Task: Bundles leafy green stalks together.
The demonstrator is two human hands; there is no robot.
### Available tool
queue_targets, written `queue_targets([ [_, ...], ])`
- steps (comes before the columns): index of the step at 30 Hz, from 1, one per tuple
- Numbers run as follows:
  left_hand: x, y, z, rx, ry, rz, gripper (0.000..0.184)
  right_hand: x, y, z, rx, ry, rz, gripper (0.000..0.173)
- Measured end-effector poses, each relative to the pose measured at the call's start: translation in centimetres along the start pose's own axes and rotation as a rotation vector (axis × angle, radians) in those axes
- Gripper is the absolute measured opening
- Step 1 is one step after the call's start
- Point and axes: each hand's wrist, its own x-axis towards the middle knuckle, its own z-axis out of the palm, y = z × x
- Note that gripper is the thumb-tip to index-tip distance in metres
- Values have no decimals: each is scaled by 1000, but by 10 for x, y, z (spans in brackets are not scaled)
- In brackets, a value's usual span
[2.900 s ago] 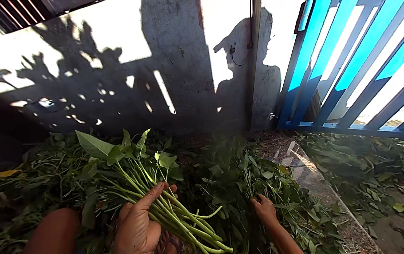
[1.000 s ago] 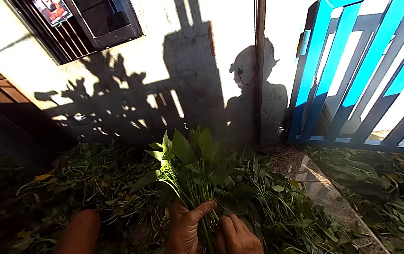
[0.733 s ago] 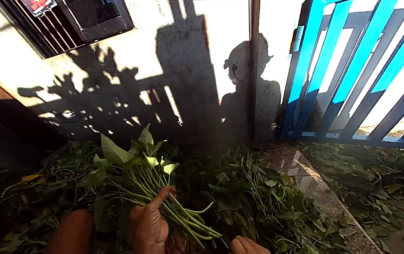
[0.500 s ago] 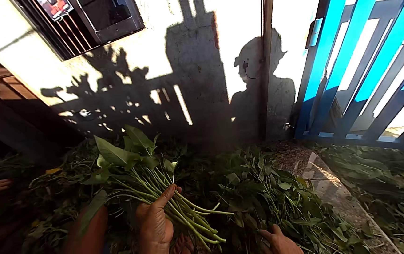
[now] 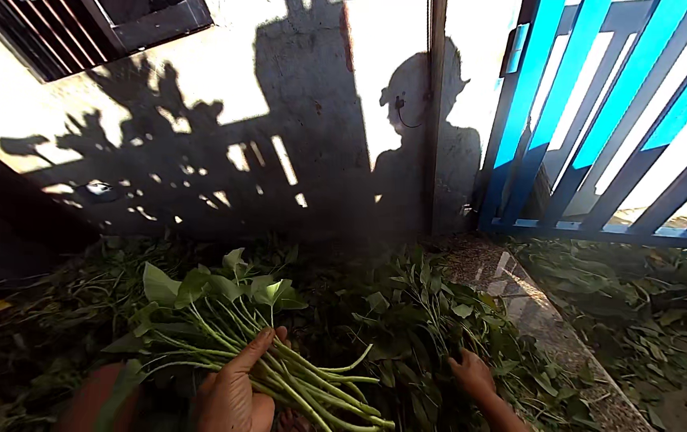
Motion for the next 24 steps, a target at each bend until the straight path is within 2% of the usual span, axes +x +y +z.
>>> queue_targets([
  [5, -3, -4, 4, 8, -76, -89, 27, -20, -5, 17, 160, 170, -31, 34],
  [8, -7, -8, 6, 36, -121, -89, 25, -51, -21, 18, 328, 447, -225, 28],
  [10, -8, -10, 8, 49, -142, -77, 23, -64, -28, 17, 386, 523, -307, 27],
  [13, -14, -15, 9, 79, -160, -40, 24, -74, -30, 8, 461, 390, -340, 31],
  [15, -17, -18, 12, 101, -162, -13, 26, -87, -42, -3, 519, 433, -441, 26],
  [17, -20, -22, 12, 121, -176, 6, 31, -111, -60, -17, 599, 438, -535, 23],
  [20, -20, -32, 13, 155, -215, 31, 33, -152, -85, -31, 695, 316, -672, 21],
  [24, -23, -49, 16, 219, -262, 38, 40, -196, -103, -20, 602, 194, -863, 25],
])
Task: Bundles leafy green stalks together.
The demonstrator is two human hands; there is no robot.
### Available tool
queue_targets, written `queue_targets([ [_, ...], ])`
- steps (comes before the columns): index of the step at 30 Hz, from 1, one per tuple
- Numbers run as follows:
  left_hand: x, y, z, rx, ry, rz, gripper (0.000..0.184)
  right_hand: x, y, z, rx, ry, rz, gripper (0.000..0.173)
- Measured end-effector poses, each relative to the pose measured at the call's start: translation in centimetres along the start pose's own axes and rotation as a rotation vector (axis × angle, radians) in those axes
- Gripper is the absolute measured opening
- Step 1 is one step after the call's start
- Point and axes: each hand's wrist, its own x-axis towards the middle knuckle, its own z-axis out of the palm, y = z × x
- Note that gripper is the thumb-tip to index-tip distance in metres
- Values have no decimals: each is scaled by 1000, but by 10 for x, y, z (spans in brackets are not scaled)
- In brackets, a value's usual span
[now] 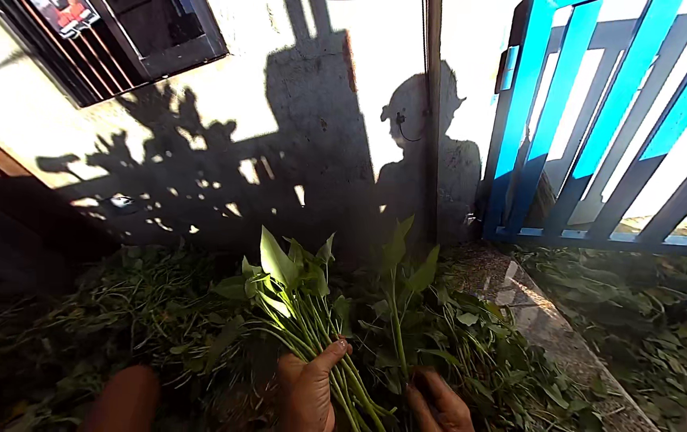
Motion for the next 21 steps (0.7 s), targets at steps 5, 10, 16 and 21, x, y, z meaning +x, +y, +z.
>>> queue_targets([
  [5, -1, -10, -1, 88, -72, -46, 46, -18, -21, 23, -38, -107, -150, 23],
  [10, 0, -2, -10, 24, -158, -52, 47, -11, -26, 18, 61, -188, -187, 24],
  [16, 3, 3, -12, 20, -120, -27, 49, -10, -42, 22, 217, -118, -186, 25],
  [21, 16, 15, -20, -34, 72, 72, 41, -19, -44, 17, 128, -103, -301, 14],
])
